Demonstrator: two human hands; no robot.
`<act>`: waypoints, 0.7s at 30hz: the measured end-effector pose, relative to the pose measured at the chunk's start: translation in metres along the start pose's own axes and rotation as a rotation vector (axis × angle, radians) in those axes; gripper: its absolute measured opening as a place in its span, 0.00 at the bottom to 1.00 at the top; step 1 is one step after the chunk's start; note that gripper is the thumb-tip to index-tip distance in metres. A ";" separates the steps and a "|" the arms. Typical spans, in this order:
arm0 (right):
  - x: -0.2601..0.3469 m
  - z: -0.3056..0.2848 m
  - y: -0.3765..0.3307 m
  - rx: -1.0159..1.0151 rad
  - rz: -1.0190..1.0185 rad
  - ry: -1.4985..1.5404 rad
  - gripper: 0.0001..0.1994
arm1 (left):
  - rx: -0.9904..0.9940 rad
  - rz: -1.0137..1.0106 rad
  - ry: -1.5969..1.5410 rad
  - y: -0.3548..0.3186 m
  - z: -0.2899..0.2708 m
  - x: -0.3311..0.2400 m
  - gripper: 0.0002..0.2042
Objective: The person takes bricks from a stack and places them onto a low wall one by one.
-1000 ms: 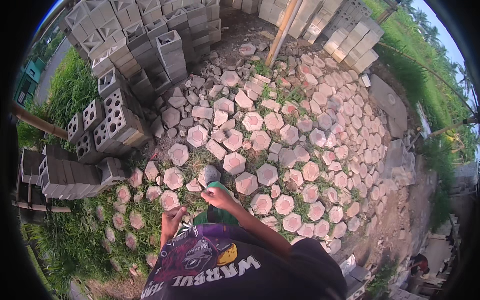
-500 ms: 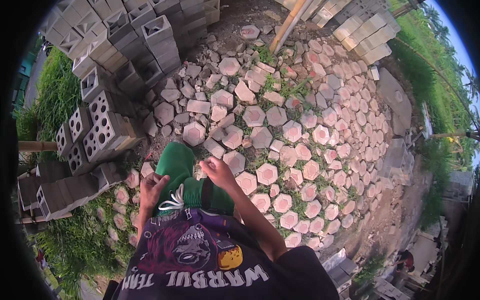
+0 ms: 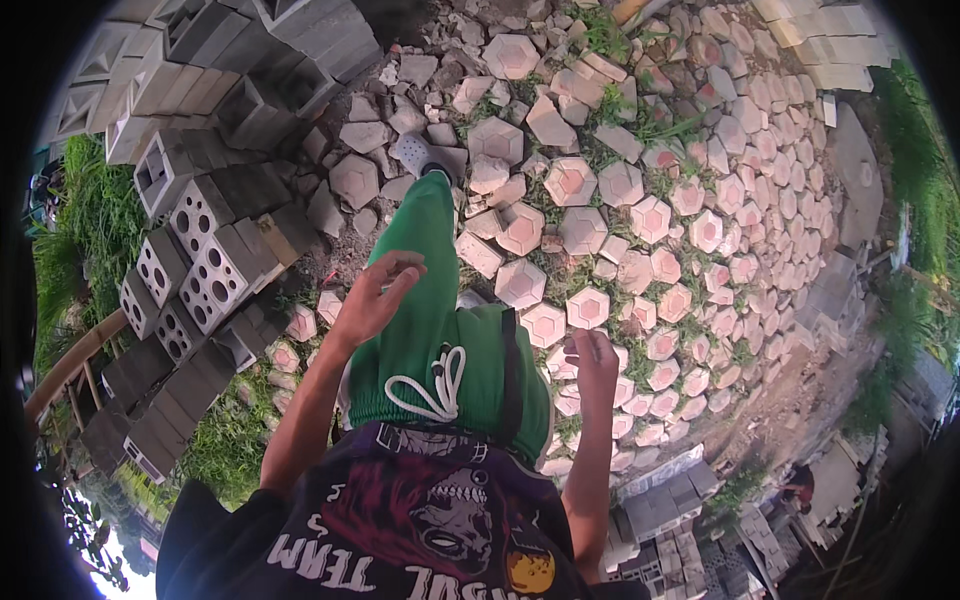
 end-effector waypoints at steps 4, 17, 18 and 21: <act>0.045 0.050 0.036 -0.031 0.180 -0.071 0.14 | 0.001 -0.090 -0.048 0.087 -0.044 0.007 0.15; 0.220 0.129 0.141 0.042 0.136 -0.365 0.15 | -0.135 -0.353 -0.361 0.204 -0.140 -0.042 0.15; 0.221 0.116 0.153 -0.018 0.101 -0.374 0.15 | -0.147 -0.345 -0.374 0.213 -0.143 -0.048 0.15; 0.204 0.066 0.182 -0.133 0.101 -0.419 0.13 | -0.172 -0.357 -0.404 0.239 -0.150 -0.063 0.15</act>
Point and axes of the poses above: each hand's wrist, its own y-axis towards the middle knuckle, its own z-axis out of the palm, x = y × z, the point moved 8 cm from there along y, towards the middle knuckle
